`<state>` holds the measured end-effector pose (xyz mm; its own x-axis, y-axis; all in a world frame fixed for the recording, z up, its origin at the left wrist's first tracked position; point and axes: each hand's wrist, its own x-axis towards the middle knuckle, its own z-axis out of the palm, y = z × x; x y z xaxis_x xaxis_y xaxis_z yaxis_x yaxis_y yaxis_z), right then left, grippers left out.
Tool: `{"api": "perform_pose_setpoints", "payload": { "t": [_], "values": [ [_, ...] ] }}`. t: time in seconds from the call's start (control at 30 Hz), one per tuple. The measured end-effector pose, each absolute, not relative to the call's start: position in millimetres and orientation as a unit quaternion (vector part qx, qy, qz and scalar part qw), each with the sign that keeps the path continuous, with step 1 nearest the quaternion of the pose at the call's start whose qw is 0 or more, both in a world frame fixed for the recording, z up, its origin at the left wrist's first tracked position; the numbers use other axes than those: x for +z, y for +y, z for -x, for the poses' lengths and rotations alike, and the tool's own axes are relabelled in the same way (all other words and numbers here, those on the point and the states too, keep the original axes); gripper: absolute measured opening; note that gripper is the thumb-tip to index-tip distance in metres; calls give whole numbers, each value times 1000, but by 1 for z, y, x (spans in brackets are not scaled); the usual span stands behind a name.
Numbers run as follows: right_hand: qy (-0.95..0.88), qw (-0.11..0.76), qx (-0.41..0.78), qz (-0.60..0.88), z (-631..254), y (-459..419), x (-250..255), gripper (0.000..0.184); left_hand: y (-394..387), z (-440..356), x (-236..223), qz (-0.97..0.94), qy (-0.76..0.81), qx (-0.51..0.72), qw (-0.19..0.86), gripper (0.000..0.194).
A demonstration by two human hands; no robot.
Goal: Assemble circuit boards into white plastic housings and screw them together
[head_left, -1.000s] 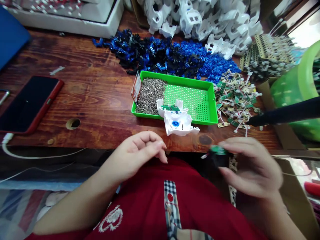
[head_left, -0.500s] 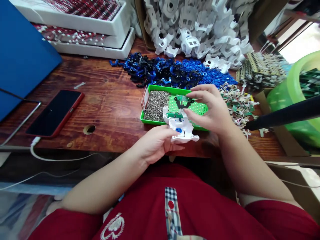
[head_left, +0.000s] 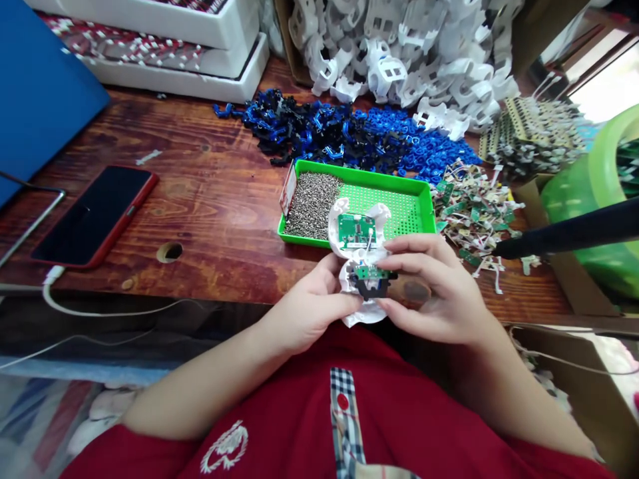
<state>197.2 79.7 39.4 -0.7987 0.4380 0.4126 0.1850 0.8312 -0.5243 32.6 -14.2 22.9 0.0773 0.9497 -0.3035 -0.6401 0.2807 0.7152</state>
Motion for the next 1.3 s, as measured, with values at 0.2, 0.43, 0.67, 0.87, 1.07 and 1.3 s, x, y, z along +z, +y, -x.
{"api": "perform_pose_setpoints", "payload": {
  "t": [0.2,0.43,0.67,0.87,1.07,1.3],
  "values": [
    [-948,217,171,160,-204,69,51,38,-25,-35,19,-214,354,574,707,54],
    [-973,140,111,145,-202,64,66,34,-30,-36,18,-254,361,570,693,52],
    [-977,145,53,145,-195,56,65,31,-29,-38,12,-254,397,585,660,36],
    [-968,192,84,138,-195,49,52,36,-30,-36,11,-268,423,589,634,37],
    [-802,341,332,361,-201,36,34,29,-30,-37,6,-258,429,588,636,28],
    [-742,227,517,363,-195,33,26,22,-31,-38,4,-325,452,578,597,31]
  ]
}}
